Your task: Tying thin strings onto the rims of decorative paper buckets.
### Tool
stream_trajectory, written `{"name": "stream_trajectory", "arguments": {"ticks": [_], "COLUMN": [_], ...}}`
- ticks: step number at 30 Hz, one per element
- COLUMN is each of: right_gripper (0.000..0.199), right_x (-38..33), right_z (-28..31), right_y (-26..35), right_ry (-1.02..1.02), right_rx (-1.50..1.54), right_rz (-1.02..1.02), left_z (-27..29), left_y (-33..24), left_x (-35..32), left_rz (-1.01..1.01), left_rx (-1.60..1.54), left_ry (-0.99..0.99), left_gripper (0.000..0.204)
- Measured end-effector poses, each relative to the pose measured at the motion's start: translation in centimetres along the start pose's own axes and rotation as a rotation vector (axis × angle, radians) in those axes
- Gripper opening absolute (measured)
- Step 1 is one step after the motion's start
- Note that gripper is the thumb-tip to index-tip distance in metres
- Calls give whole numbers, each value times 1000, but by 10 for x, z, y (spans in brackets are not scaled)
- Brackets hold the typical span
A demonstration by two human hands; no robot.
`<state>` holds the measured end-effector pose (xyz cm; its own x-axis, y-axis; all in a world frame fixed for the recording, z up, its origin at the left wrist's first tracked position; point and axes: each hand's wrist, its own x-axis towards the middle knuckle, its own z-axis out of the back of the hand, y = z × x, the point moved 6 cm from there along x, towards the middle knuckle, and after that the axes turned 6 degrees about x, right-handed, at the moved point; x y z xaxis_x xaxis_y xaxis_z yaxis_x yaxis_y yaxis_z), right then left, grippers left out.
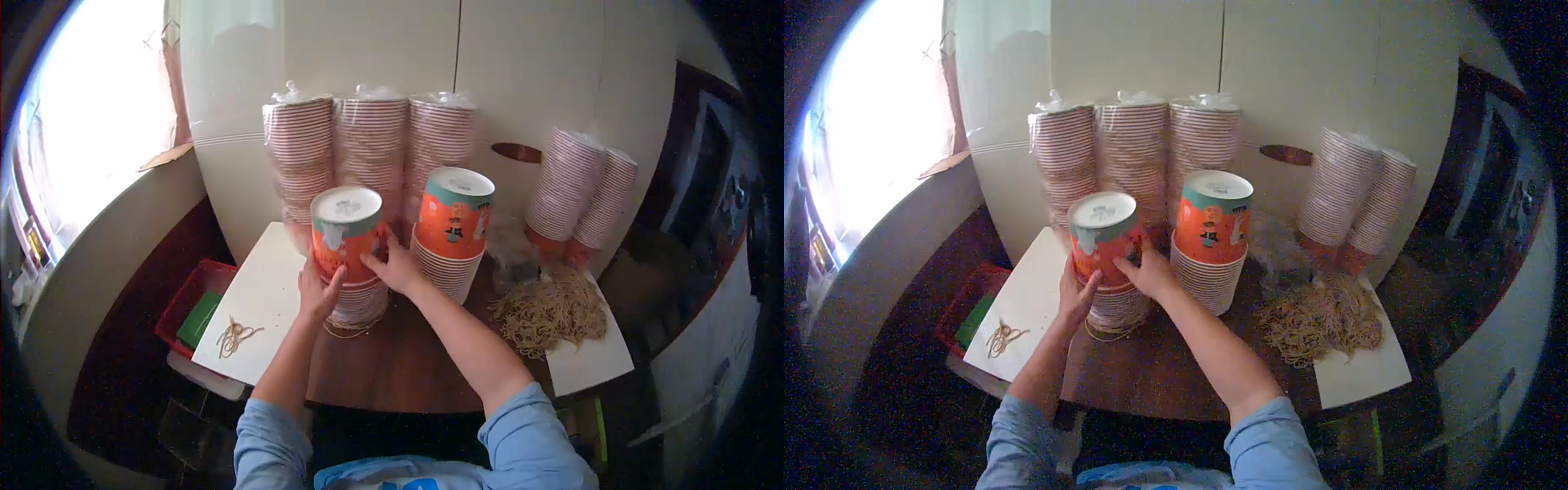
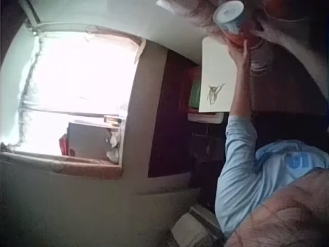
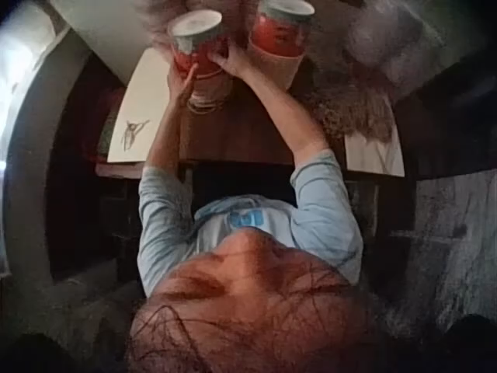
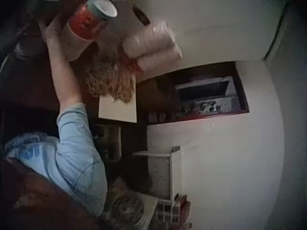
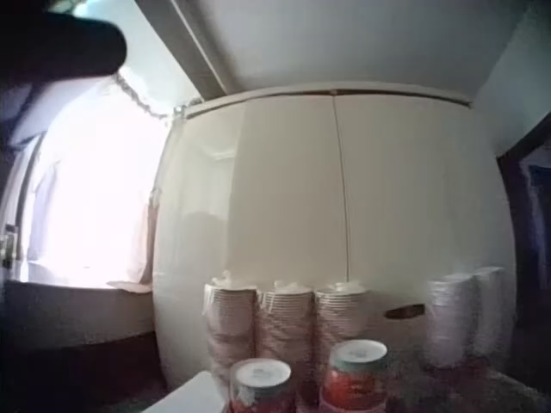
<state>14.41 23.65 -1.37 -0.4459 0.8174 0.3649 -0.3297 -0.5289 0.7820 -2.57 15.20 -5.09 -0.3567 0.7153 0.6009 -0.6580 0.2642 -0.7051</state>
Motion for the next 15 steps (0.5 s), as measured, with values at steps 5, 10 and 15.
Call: {"name": "stream_trajectory", "arguments": {"ticks": [5, 10, 15], "right_gripper": [83, 43, 44], "right_x": [-27, -50, -15], "right_z": [8, 124, 179], "right_y": [-19, 77, 64], "right_ry": [190, -598, -449], "right_rx": [-312, -673, -844], "right_rz": [117, 579, 526], "left_z": [-19, -17, -17], "left_y": [38, 36, 20], "left_x": [-60, -100, -95], "left_rz": [80, 98, 6], "left_rx": [357, 647, 639], "left_ry": [103, 172, 123], "left_gripper": [88, 83, 85]}}
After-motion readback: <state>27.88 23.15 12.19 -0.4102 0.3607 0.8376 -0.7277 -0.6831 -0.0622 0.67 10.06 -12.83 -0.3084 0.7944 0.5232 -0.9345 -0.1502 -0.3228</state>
